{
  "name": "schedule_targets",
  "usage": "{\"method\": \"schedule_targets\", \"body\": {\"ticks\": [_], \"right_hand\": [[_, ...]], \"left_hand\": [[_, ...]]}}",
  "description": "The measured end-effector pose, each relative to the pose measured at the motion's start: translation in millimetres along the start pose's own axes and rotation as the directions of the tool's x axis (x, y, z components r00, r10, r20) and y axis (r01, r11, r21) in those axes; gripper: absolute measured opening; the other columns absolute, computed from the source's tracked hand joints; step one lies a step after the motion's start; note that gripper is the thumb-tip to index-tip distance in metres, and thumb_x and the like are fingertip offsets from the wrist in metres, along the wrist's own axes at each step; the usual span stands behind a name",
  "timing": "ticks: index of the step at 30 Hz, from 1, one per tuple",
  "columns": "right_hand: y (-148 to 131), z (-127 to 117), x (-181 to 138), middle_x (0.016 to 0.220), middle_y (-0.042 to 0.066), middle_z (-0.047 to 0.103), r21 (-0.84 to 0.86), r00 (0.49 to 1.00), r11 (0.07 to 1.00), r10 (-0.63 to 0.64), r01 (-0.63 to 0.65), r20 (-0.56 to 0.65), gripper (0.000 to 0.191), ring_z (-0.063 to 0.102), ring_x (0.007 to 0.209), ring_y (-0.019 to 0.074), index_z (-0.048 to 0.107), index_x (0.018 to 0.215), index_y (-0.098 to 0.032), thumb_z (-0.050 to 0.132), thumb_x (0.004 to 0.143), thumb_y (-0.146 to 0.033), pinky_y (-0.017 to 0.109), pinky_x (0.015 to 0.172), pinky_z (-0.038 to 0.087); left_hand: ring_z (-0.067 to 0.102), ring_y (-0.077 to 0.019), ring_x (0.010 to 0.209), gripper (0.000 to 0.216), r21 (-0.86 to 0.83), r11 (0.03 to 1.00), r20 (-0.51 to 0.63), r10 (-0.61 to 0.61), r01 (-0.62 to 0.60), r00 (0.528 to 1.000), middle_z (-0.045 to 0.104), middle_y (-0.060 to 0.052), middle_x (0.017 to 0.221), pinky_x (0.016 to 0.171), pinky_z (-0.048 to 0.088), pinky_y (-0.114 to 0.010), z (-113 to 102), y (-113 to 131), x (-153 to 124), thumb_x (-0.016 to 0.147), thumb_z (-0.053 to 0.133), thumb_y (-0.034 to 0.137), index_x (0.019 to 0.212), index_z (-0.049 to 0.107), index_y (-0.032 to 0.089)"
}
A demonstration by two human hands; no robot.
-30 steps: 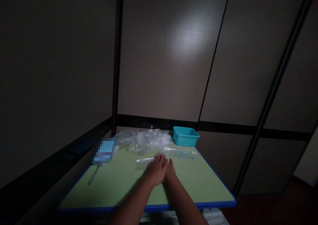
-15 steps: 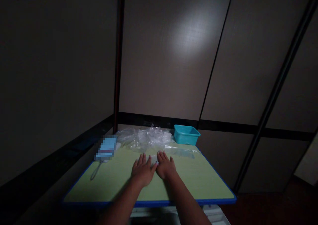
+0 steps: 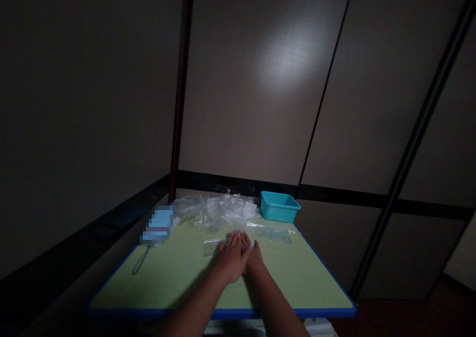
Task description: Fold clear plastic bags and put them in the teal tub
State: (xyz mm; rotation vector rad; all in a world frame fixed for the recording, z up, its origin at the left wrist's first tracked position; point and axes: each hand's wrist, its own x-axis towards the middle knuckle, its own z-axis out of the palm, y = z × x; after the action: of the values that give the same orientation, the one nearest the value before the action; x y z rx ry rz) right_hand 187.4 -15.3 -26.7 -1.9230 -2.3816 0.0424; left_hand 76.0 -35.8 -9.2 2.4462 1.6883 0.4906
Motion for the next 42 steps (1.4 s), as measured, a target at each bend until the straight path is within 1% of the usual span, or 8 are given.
{"method": "schedule_targets", "body": {"ticks": [3, 6, 12, 20, 26, 31, 37, 42], "right_hand": [[2.9, 1.1, 0.8, 0.150, 0.003, 0.006, -0.030, 1.000, 0.999, -0.023, 0.023, 0.015, 0.063, 0.004, 0.136, 0.0254, 0.015, 0.143, -0.024, 0.036, 0.085, -0.035, 0.053, 0.105, 0.012], [4.4, 2.5, 2.1, 0.150, 0.005, 0.004, -0.044, 0.999, 0.998, -0.033, 0.033, 0.017, 0.069, 0.005, 0.136, 0.0261, 0.008, 0.144, -0.023, 0.039, 0.084, -0.035, 0.053, 0.105, 0.011], [4.6, 3.2, 1.9, 0.150, 0.005, 0.002, -0.038, 0.998, 0.998, -0.047, 0.048, 0.029, 0.073, 0.003, 0.136, 0.0264, 0.005, 0.144, -0.025, 0.041, 0.081, -0.038, 0.056, 0.103, 0.012], [-0.8, -0.7, -0.3, 0.150, 0.001, 0.006, 0.001, 1.000, 1.000, -0.006, 0.006, 0.014, 0.059, 0.004, 0.137, 0.0231, 0.012, 0.143, -0.024, 0.021, 0.088, -0.042, 0.057, 0.103, 0.012], [-4.6, -2.8, 0.7, 0.150, 0.003, 0.008, 0.044, 0.998, 0.997, 0.061, -0.061, 0.016, 0.059, 0.005, 0.137, 0.0208, 0.009, 0.144, -0.018, 0.017, 0.089, -0.038, 0.054, 0.105, 0.009], [-6.7, -6.0, -0.6, 0.150, 0.003, 0.008, 0.076, 0.997, 0.994, 0.073, -0.074, 0.020, 0.059, 0.005, 0.137, 0.0204, 0.008, 0.144, -0.018, 0.017, 0.089, -0.039, 0.053, 0.105, 0.006], [-6.9, -4.1, -2.3, 0.149, 0.003, 0.010, 0.178, 0.997, 0.982, 0.074, -0.071, -0.014, 0.059, 0.004, 0.137, 0.0206, 0.012, 0.144, -0.018, 0.022, 0.089, -0.038, 0.052, 0.105, 0.002], [1.4, 1.0, -2.5, 0.148, 0.004, 0.019, 0.409, 0.987, 0.911, 0.104, -0.045, -0.125, 0.055, 0.014, 0.135, 0.0208, 0.023, 0.141, -0.020, 0.027, 0.089, -0.038, 0.051, 0.106, 0.002]], "left_hand": [[0.014, -0.0200, 0.136, 0.073, -0.061, 0.997, 0.022, 0.041, -0.040, 0.999, 0.019, -0.008, 0.147, 0.108, 0.017, -0.039, 4.1, 16.7, 12.9, 0.089, 0.005, 0.057, 0.141, 0.025, 0.011], [0.016, -0.0237, 0.135, 0.074, -0.096, 0.995, 0.041, 0.006, -0.002, 0.999, 0.021, -0.013, 0.146, 0.106, 0.021, -0.042, 8.5, 17.8, 21.6, 0.089, 0.004, 0.056, 0.140, 0.026, 0.006], [0.018, -0.0234, 0.135, 0.072, -0.088, 0.995, 0.050, -0.044, 0.048, 0.998, 0.024, -0.012, 0.145, 0.107, 0.018, -0.043, 11.1, 2.9, 15.3, 0.090, 0.003, 0.055, 0.141, 0.025, 0.009], [0.014, -0.0247, 0.136, 0.074, -0.022, 0.998, 0.040, -0.056, 0.057, 0.998, 0.023, -0.011, 0.146, 0.107, 0.014, -0.045, 10.8, -15.0, 7.0, 0.088, 0.005, 0.059, 0.139, 0.032, 0.013], [0.011, -0.0256, 0.136, 0.072, 0.019, 0.996, 0.017, -0.089, 0.089, 0.996, 0.019, -0.012, 0.147, 0.107, 0.013, -0.049, 8.0, -38.9, 0.9, 0.087, 0.014, 0.060, 0.139, 0.030, 0.014], [0.014, -0.0255, 0.136, 0.069, 0.009, 0.998, -0.003, -0.061, 0.061, 0.998, 0.020, -0.012, 0.146, 0.106, 0.013, -0.051, 6.2, -63.7, -3.0, 0.087, 0.022, 0.057, 0.139, 0.031, 0.012], [0.019, -0.0220, 0.135, 0.060, -0.069, 0.997, -0.076, 0.025, -0.030, 0.997, 0.028, -0.007, 0.144, 0.107, 0.017, -0.046, 6.4, -89.7, -6.0, 0.088, 0.029, 0.051, 0.136, 0.037, 0.016], [0.027, -0.0155, 0.132, 0.050, -0.179, 0.983, -0.242, -0.007, -0.038, 0.970, 0.037, -0.006, 0.141, 0.108, 0.023, -0.033, 4.5, -102.8, -0.9, 0.095, 0.018, 0.036, 0.132, 0.041, 0.013]]}}
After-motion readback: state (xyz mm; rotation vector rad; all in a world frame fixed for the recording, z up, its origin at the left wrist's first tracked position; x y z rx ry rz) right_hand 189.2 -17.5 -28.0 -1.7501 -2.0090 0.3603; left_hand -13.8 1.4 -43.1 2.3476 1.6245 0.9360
